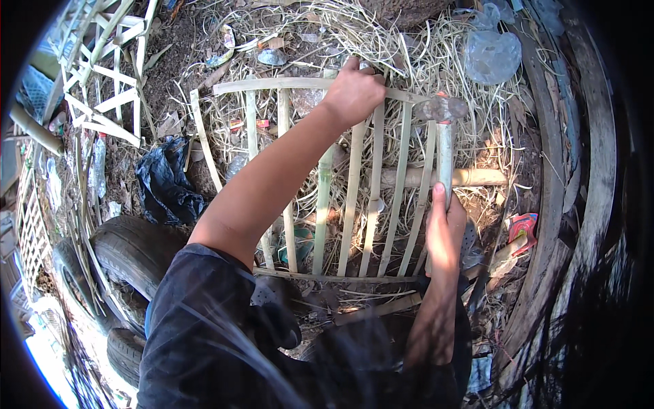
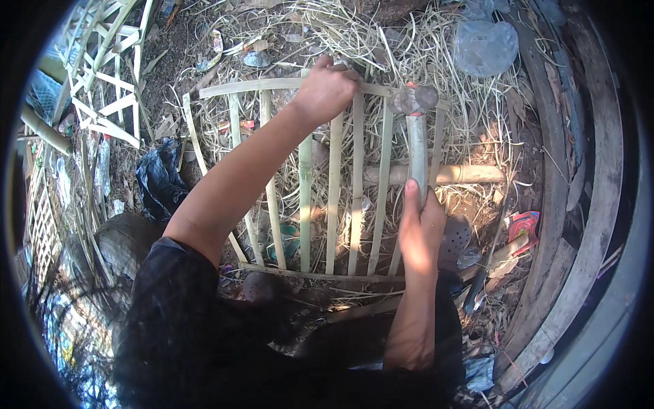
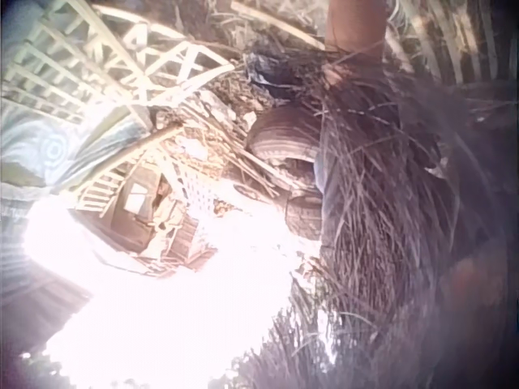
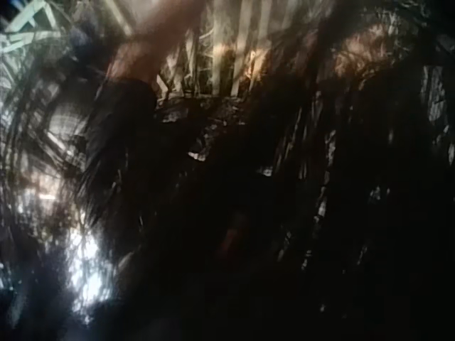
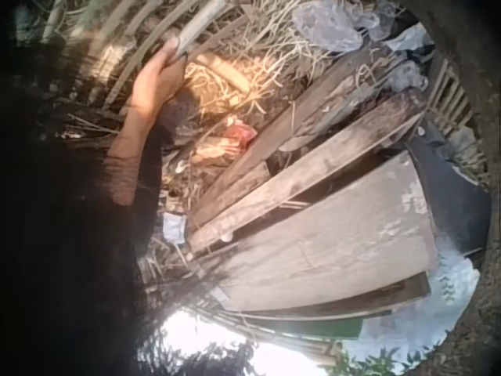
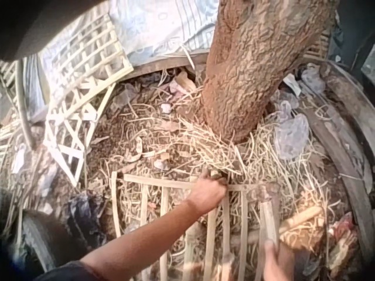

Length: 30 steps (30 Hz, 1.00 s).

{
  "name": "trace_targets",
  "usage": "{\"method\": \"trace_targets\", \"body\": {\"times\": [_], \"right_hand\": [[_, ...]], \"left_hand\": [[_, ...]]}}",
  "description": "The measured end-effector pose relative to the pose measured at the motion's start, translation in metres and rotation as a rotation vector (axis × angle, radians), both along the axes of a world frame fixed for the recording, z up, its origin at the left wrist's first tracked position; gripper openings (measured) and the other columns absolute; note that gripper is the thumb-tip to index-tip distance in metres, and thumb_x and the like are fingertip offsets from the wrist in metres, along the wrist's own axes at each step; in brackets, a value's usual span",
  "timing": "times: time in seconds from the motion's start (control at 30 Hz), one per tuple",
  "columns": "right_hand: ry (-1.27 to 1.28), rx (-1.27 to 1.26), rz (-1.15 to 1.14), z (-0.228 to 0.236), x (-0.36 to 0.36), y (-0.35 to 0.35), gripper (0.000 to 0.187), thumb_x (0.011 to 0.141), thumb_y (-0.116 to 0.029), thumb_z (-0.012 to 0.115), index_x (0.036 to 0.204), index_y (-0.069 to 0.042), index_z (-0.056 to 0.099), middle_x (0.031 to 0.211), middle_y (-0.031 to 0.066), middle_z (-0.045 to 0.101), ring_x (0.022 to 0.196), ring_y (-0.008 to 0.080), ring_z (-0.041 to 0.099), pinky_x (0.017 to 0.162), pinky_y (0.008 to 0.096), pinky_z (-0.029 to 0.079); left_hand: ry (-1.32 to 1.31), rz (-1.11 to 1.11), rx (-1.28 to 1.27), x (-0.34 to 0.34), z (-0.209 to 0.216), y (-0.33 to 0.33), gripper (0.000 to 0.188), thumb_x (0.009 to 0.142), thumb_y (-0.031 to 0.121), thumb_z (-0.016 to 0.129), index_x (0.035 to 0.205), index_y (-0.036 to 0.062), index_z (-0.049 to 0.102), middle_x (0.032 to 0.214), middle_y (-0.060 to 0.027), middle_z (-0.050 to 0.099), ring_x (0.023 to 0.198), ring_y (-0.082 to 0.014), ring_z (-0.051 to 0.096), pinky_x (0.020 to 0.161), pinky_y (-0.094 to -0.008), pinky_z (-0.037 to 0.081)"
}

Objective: The person assembles a bamboo lattice structure by aligning bamboo strips and hammering nails into them using a hammer.

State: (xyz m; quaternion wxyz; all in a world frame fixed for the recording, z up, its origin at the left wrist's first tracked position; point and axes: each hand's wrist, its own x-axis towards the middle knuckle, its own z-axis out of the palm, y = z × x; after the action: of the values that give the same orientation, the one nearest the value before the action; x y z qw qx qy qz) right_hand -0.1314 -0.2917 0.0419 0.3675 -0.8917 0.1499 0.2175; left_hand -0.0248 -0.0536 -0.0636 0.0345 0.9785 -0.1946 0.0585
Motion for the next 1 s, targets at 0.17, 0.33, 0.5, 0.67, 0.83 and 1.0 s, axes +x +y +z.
{"method": "trace_targets", "body": {"times": [0.17,0.33,0.5,0.67,0.83,1.0], "right_hand": [[-0.045,0.039,-0.012,-0.003,-0.007,-0.015,0.046,0.100,-0.039,0.050,0.095,0.006,0.061,0.060,0.0075,0.049,0.058,0.0164,0.045,0.058,0.0362,0.039],[-0.057,0.135,-0.014,0.003,-0.003,0.005,0.048,0.098,-0.042,0.051,0.093,0.005,0.060,0.060,0.0083,0.050,0.057,0.0197,0.049,0.059,0.0362,0.041],[-0.172,0.086,0.087,-0.019,0.014,0.026,0.049,0.097,-0.044,0.052,0.093,0.004,0.063,0.070,0.0240,0.060,0.065,0.0360,0.061,0.064,0.0460,0.046],[-0.145,0.031,0.156,-0.027,0.024,0.036,0.048,0.097,-0.043,0.051,0.096,0.003,0.064,0.074,0.0264,0.063,0.071,0.0435,0.063,0.066,0.0490,0.047],[-0.193,0.039,0.115,-0.031,0.015,0.040,0.047,0.096,-0.043,0.053,0.100,0.002,0.065,0.074,0.0250,0.064,0.072,0.0422,0.065,0.065,0.0468,0.049],[-0.197,0.019,0.107,-0.034,0.014,0.042,0.046,0.097,-0.043,0.053,0.099,0.002,0.065,0.074,0.0246,0.064,0.071,0.0426,0.064,0.065,0.0469,0.050]], "left_hand": [[-0.018,0.011,0.060,-0.003,0.003,0.002,0.010,0.074,0.010,0.062,0.072,0.0167,0.069,0.081,0.0039,0.064,0.084,-0.0136,0.063,0.085,-0.0362,0.041],[-0.119,0.005,0.078,-0.001,-0.004,0.002,0.009,0.075,0.012,0.063,0.074,0.0185,0.069,0.076,0.0052,0.061,0.083,-0.0116,0.062,0.085,-0.0373,0.039],[-0.130,-0.005,0.036,0.003,-0.006,0.003,0.004,0.069,0.013,0.067,0.068,0.0177,0.066,0.074,0.0064,0.060,0.080,-0.0115,0.061,0.081,-0.0369,0.039],[-0.239,0.019,-0.128,-0.002,-0.013,0.006,0.007,0.074,0.015,0.061,0.072,0.0150,0.068,0.081,0.0033,0.063,0.092,-0.0145,0.058,0.087,-0.0395,0.040],[-0.208,0.042,-0.453,-0.003,-0.029,0.018,0.013,0.074,0.024,0.076,0.083,0.0145,0.075,0.094,0.0040,0.067,0.099,-0.0173,0.057,0.083,-0.0395,0.039],[-0.157,0.071,-0.553,-0.002,-0.032,0.018,0.011,0.074,0.023,0.075,0.078,0.0126,0.074,0.094,0.0042,0.067,0.098,-0.0177,0.058,0.085,-0.0385,0.040]]}}
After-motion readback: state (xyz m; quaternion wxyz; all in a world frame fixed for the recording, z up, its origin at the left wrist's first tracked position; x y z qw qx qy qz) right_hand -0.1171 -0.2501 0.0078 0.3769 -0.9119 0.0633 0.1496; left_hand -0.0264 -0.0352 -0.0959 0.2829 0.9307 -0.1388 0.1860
